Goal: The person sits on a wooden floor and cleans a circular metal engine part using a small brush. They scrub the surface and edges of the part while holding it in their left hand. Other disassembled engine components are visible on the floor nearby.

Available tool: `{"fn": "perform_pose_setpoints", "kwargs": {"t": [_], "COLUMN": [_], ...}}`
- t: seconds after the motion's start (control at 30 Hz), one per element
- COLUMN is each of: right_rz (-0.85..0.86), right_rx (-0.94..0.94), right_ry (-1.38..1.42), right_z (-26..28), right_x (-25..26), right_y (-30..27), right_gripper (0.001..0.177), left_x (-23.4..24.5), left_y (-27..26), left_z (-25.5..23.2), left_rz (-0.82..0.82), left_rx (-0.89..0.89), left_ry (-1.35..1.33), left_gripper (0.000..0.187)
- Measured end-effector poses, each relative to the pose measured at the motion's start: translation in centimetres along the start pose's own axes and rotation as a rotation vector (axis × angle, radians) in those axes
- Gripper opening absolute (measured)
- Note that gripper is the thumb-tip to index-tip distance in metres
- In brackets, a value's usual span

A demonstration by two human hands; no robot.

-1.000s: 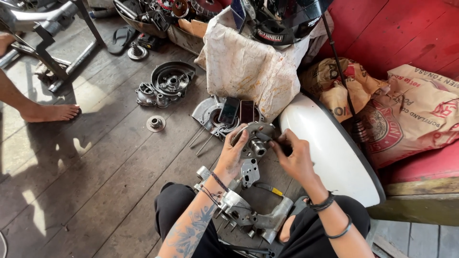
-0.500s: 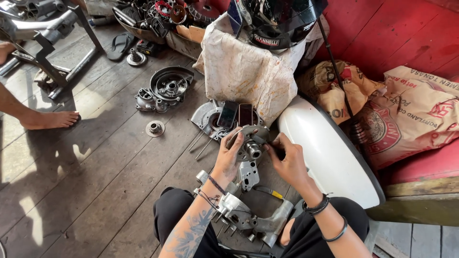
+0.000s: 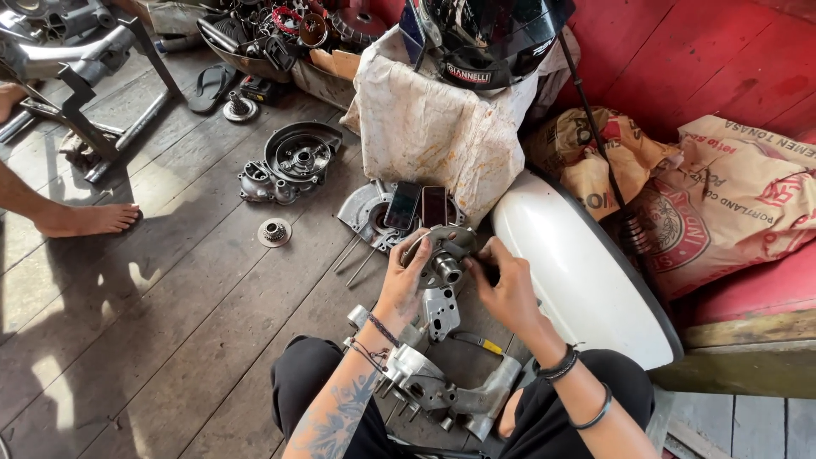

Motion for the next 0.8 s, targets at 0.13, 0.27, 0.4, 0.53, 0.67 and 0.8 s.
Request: {"fn": "perform_pose_setpoints", "kwargs": {"t": [0.13,0.27,0.4,0.53,0.67,0.8], "right_rz": [-0.03,0.027,-0.001,0.015,-0.036,-0.01], "right_rx": [0.01,0.007,0.026,0.04,0.034,0.047], "right_ry": [0.01,-0.023,-0.009,-0.018,0.006,-0.011], "right_z": [-0.1,-0.1,0.1,0.7,0.2,-0.2], "right_x": [2.0,0.1,1.0,-1.0,0.8,0.1], "right_y": [1.3,0.2,0.7,-0.1,0.6,0.2], "right_gripper": [0.016,0.013,0.016,0.018,0.012,0.015], "left_x": [-2.4,-0.7,-0.3,-0.7,-0.1,-0.9], "left_y": [-2.7,-1.0,-2.2,-2.6,-1.2,-2.4], "left_z": [-3.6,-1.4,-2.5,-3.0,-1.4,-2.7], "left_rz": [0.065,-0.006,0.017,-0.02,-0.015,-0.019], "left_rx": [-0.056,0.013,0.031,0.137,0.082,0.107], "left_ry": [0.035,-0.031,0.017,0.032,0.002,-0.023], "left_gripper": [0.022,0.03,0.026,0.036,0.032,0.034]}}
Point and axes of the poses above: each hand's wrist, its own y-axis towards the middle knuckle, its own x-axis out of the back of the hand, z = x × y, the point moved 6 cm from there along y, towards the middle knuckle, and after that the axes turned 11 degrees about y, right-handed, at the moved point
